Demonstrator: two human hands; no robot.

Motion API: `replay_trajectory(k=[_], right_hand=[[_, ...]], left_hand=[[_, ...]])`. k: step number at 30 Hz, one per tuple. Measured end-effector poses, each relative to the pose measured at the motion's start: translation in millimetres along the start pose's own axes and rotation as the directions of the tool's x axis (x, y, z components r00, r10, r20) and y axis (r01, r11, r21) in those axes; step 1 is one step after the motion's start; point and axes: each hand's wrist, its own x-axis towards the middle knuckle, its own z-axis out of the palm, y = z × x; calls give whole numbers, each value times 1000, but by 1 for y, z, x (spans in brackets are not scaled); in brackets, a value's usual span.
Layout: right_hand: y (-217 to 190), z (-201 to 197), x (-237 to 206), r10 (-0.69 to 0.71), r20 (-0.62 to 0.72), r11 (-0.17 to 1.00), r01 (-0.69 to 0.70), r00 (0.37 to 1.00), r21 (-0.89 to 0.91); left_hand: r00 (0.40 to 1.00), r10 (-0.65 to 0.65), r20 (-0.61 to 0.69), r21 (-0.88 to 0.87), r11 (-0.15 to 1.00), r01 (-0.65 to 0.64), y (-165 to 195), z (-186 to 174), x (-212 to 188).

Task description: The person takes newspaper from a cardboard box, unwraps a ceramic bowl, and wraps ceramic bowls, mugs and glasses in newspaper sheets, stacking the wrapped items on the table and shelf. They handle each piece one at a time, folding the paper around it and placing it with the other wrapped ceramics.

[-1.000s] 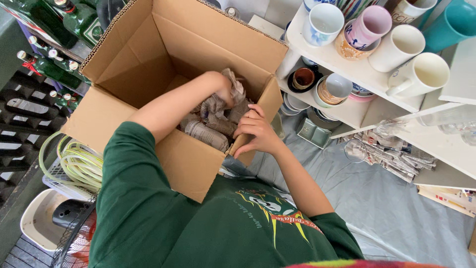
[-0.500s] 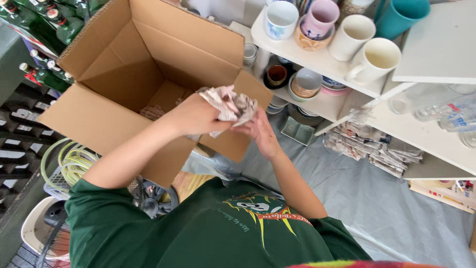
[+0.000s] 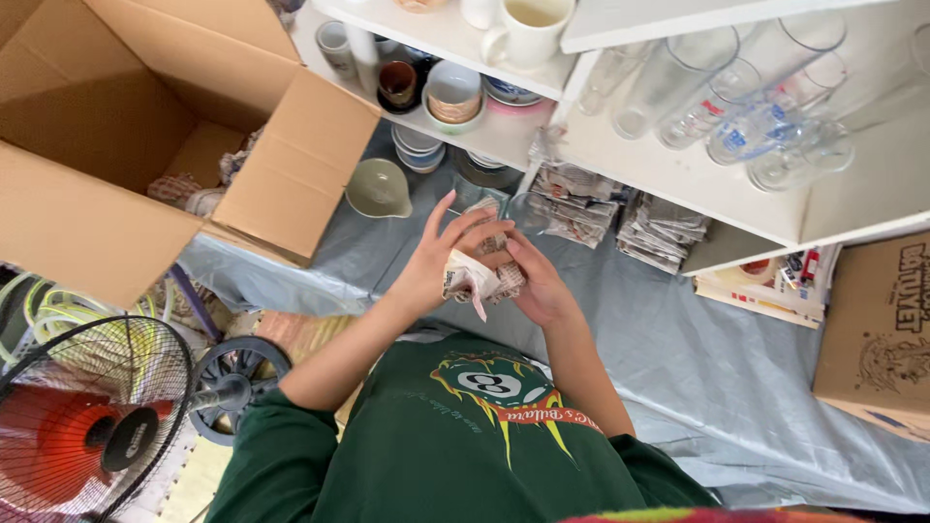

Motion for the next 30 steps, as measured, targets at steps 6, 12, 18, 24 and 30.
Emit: replay_trajectory(k=[6, 12, 18, 24, 30], right_hand=[[-4, -55, -48, -32, -177, 998, 41, 984, 49], [-6, -76, -69, -274, -306, 955, 221, 912, -195], [4, -90, -73, -472, -348, 875, 382, 810, -297], [0, -114, -86, -196, -382, 967, 243, 903, 80], [-3, -134, -93, -141, -265, 966, 191, 954, 175]], left_hand=[[925, -252, -285, -112, 967, 229, 37, 92, -13], [675, -696, 245, -964, -98, 248, 62, 146, -34], [655, -678, 335, -820, 132, 557, 69, 188, -34], [673, -673, 308, -871, 85, 483, 55, 202, -29], [712, -616, 336, -923, -65, 380, 57, 208, -10]])
